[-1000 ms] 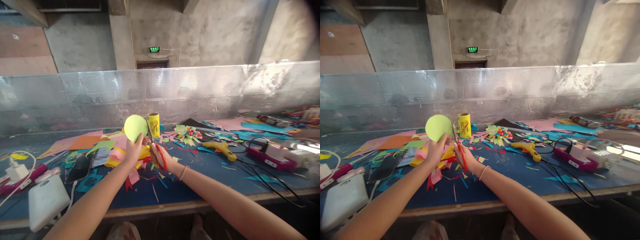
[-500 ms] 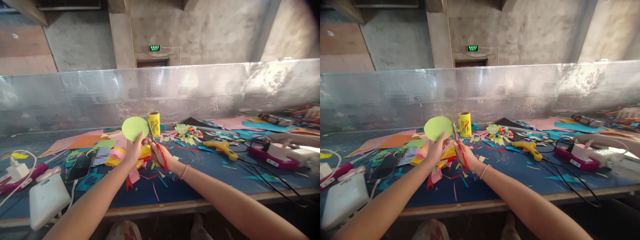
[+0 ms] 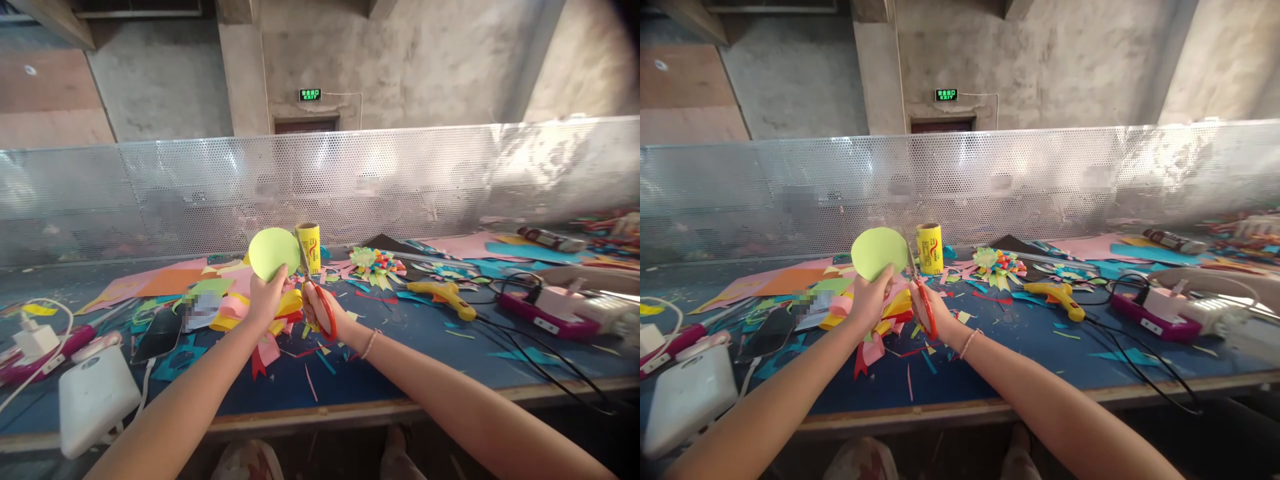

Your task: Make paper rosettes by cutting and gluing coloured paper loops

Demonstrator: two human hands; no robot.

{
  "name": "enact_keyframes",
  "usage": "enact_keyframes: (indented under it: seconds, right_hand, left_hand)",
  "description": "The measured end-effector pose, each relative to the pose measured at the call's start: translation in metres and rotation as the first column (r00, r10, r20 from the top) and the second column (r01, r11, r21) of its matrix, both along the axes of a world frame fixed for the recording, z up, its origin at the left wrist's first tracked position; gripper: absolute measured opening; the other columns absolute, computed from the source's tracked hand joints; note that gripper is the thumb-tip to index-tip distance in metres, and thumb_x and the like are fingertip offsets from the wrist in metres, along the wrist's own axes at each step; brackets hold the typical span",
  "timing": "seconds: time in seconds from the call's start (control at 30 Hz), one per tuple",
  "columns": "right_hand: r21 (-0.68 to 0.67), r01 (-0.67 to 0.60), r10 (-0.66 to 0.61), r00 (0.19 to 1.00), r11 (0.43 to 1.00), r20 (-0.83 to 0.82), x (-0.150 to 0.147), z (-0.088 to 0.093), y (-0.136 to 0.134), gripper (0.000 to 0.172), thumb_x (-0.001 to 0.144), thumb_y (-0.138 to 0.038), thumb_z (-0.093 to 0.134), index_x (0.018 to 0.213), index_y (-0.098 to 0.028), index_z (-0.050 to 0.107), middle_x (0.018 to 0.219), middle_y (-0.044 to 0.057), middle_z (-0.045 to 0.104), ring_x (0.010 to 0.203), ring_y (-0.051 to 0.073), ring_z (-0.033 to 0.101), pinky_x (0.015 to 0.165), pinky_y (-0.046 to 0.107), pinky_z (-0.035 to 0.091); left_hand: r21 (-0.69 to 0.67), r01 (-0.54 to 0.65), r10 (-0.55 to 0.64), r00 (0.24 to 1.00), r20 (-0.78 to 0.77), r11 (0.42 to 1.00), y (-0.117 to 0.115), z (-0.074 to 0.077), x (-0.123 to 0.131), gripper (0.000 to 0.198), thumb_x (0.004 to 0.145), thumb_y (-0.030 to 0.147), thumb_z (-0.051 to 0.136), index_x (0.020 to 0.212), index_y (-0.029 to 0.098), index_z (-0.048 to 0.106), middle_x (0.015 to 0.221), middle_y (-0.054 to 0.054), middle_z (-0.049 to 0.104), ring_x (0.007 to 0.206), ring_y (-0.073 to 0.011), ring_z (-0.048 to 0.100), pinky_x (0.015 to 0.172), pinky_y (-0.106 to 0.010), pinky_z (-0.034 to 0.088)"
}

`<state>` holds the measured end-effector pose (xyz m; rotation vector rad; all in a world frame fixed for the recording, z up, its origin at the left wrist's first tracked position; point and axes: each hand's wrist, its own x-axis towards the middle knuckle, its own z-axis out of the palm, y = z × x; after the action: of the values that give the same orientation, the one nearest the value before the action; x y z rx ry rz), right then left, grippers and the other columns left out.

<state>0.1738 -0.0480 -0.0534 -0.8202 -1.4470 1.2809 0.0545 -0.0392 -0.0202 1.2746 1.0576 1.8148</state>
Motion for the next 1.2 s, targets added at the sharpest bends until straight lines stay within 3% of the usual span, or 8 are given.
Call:
enact_keyframes:
  seconds: [0.17,0.33,0.6,1.2]
  right_hand:
    - [0.007,0.021,-0.021,0.998,1.0,0.064,-0.0012,-0.0028,0.0007,0.045,0.075,-0.066,0.039,0.067,-0.022,0.033,0.042,-0.01,0.029,0.034,0.006,0.027,0.034,0.02,0.023]
    - [-0.005,-0.023,0.023,0.999,1.0,0.028,0.0011,-0.0021,-0.0005,0.048,0.072,-0.07,0.041,0.068,-0.022,0.033,0.044,-0.01,0.032,0.035,0.006,0.028,0.035,0.021,0.023]
    - [0.04,-0.076,0.077,0.997,0.996,-0.021,0.0037,-0.0013,-0.0011,0.051,0.067,-0.071,0.047,0.068,-0.022,0.034,0.045,-0.01,0.032,0.037,0.005,0.029,0.038,0.021,0.023]
    - [0.023,0.028,-0.029,0.999,0.999,0.031,0.0008,0.0004,0.0006,0.049,0.071,-0.071,0.039,0.068,-0.022,0.034,0.045,-0.01,0.03,0.036,0.006,0.027,0.037,0.022,0.025]
  left_hand:
    - [0.072,0.006,-0.016,0.991,0.134,0.997,0.0055,-0.0008,-0.0008,0.027,0.068,0.041,0.062,0.069,0.014,0.06,0.05,0.002,0.055,0.043,-0.0076,0.048,0.043,-0.019,0.038]
    - [0.056,-0.011,0.006,0.997,0.079,0.998,0.006,-0.0025,0.0012,0.031,0.07,0.043,0.058,0.056,0.015,0.055,0.046,0.001,0.052,0.042,-0.0087,0.048,0.043,-0.02,0.038]
    - [0.016,-0.02,0.021,0.999,-0.048,1.0,0.0027,-0.0018,-0.0027,0.035,0.069,0.046,0.058,0.054,0.014,0.055,0.045,0.001,0.052,0.039,-0.0083,0.046,0.04,-0.02,0.036]
    - [0.012,-0.002,0.004,0.99,-0.142,1.0,-0.0022,-0.0003,-0.0015,0.034,0.072,0.043,0.058,0.054,0.014,0.057,0.048,-0.001,0.056,0.044,-0.0091,0.051,0.044,-0.019,0.039]
